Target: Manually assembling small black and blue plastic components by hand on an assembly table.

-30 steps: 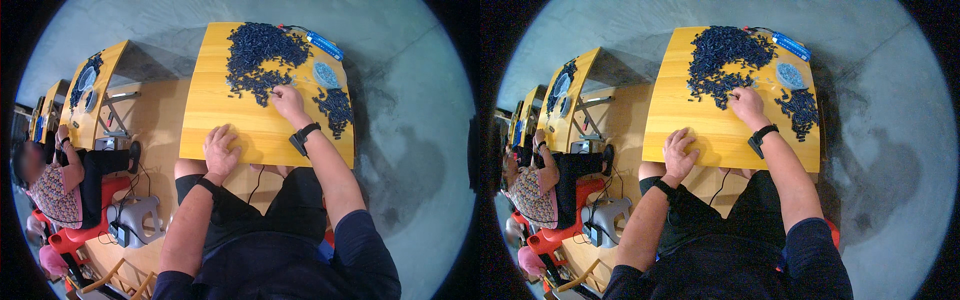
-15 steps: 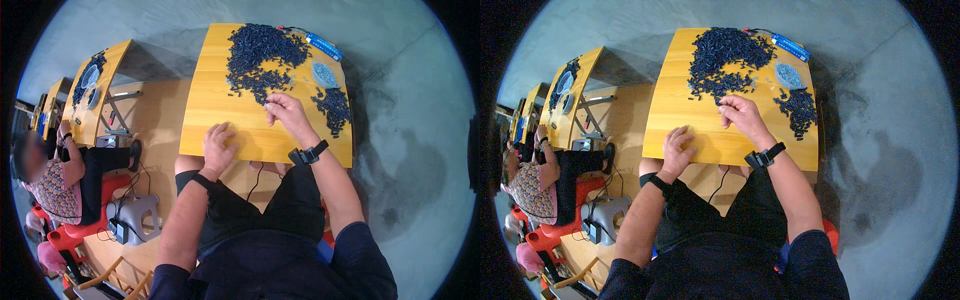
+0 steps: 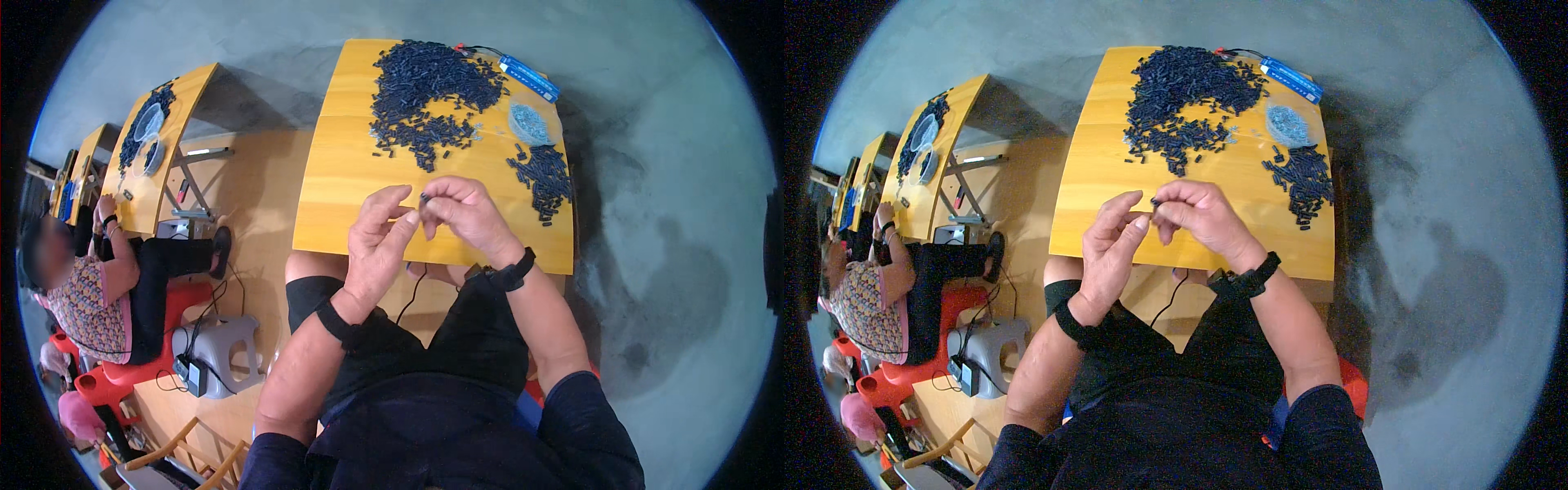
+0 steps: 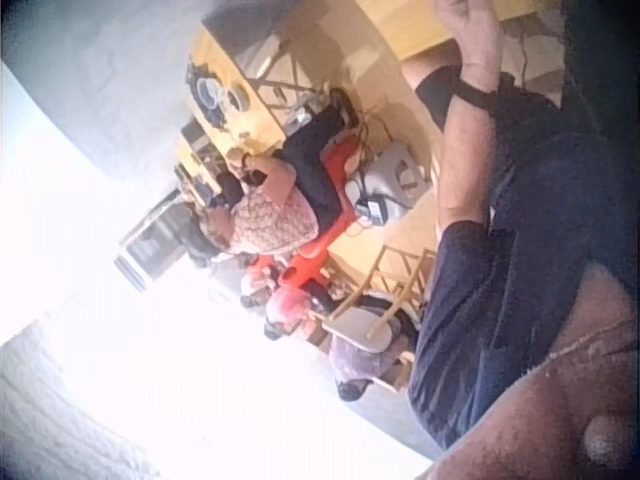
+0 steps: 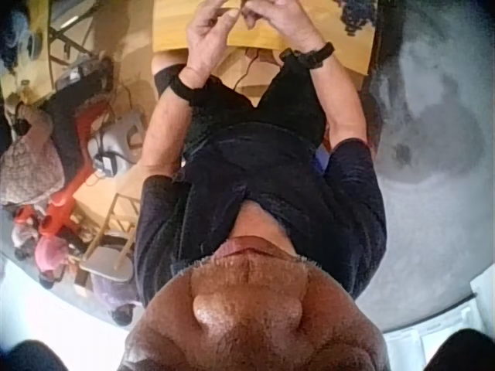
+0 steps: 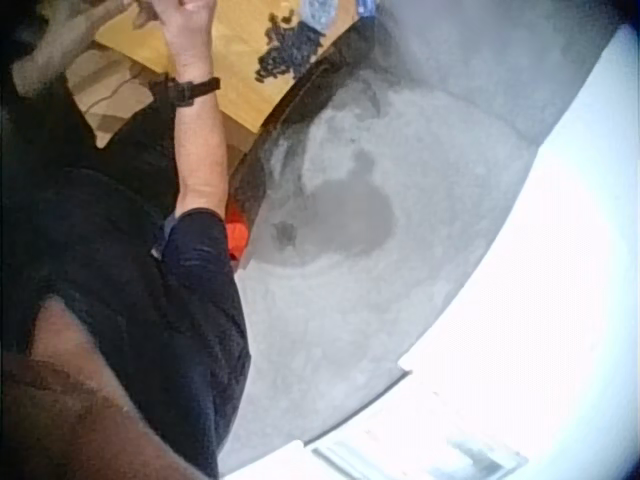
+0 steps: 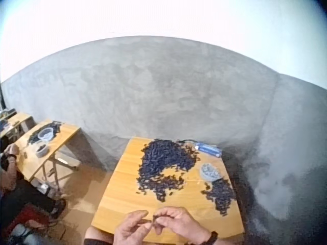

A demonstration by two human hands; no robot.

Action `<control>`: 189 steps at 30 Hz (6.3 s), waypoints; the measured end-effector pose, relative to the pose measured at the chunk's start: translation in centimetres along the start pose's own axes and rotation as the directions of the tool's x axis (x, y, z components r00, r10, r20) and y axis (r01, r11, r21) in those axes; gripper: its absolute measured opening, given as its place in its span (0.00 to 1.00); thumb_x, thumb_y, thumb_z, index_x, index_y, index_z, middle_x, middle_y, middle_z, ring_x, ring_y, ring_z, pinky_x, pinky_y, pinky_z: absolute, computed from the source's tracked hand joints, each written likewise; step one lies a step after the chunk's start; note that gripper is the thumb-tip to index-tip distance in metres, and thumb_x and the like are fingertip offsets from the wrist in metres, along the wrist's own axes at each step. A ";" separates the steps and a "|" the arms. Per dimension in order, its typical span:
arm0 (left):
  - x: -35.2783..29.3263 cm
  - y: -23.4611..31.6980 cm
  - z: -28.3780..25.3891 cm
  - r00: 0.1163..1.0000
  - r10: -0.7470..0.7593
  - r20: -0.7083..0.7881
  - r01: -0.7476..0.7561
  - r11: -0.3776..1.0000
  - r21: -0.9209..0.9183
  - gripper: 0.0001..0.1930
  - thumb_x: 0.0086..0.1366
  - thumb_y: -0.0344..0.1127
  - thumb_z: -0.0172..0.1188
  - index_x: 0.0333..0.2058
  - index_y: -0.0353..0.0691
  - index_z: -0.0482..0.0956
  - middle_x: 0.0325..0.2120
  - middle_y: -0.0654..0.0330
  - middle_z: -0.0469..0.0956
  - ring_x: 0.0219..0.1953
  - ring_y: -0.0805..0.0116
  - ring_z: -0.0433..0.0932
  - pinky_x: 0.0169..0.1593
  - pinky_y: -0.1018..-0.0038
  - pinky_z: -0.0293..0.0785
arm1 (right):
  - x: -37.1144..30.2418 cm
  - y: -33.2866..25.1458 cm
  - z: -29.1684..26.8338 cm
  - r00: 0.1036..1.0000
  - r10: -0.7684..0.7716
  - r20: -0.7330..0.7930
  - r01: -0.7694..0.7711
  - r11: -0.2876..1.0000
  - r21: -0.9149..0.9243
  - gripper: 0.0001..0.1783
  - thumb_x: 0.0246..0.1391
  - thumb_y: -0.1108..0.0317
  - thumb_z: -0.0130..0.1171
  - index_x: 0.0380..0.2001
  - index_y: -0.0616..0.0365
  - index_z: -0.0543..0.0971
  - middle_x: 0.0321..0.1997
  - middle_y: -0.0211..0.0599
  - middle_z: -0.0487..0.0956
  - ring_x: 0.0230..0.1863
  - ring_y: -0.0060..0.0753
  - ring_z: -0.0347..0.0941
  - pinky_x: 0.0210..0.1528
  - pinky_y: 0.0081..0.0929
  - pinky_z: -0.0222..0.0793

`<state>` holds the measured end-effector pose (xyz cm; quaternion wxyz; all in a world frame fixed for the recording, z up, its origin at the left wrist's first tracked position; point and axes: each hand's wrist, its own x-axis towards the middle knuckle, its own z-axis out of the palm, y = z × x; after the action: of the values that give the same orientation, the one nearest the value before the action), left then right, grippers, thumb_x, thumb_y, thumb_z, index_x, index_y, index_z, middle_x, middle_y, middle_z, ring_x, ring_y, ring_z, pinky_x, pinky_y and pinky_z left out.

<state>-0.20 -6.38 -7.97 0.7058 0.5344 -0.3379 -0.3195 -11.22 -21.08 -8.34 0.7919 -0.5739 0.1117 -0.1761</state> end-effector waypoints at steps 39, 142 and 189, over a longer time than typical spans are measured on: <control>-1.2 -4.3 -2.7 0.912 -0.411 0.017 0.408 0.909 0.080 0.11 0.65 0.27 0.56 0.45 0.28 0.77 0.31 0.57 0.81 0.34 0.73 0.77 0.41 0.78 0.74 | 8.1 2.3 -16.2 0.852 -0.204 -0.482 -0.456 0.164 -0.875 0.10 0.49 0.64 0.57 0.33 0.58 0.77 0.35 0.51 0.79 0.41 0.56 0.75 0.42 0.46 0.71; -4.4 4.3 -0.2 0.983 -0.085 0.163 0.115 0.976 -0.186 0.09 0.65 0.23 0.56 0.43 0.30 0.78 0.34 0.58 0.81 0.37 0.74 0.79 0.43 0.78 0.77 | -5.5 -8.0 7.7 0.969 -0.229 0.097 0.241 0.762 -0.601 0.07 0.53 0.83 0.54 0.36 0.67 0.76 0.29 0.36 0.74 0.28 0.24 0.77 0.29 0.19 0.74; -2.4 1.9 -3.4 0.969 -0.212 -0.128 0.238 0.940 0.246 0.08 0.61 0.24 0.58 0.40 0.31 0.78 0.29 0.60 0.80 0.28 0.77 0.77 0.33 0.81 0.76 | -1.6 0.6 4.2 0.953 0.301 0.036 -0.206 0.555 0.806 0.32 0.63 0.44 0.38 0.47 0.68 0.69 0.52 0.61 0.73 0.55 0.57 0.70 0.60 0.51 0.63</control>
<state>1.44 -2.19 -7.10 0.6048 0.6724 -0.2779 -0.3240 -11.05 -16.61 -7.63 0.9742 -0.1243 0.1439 -0.1215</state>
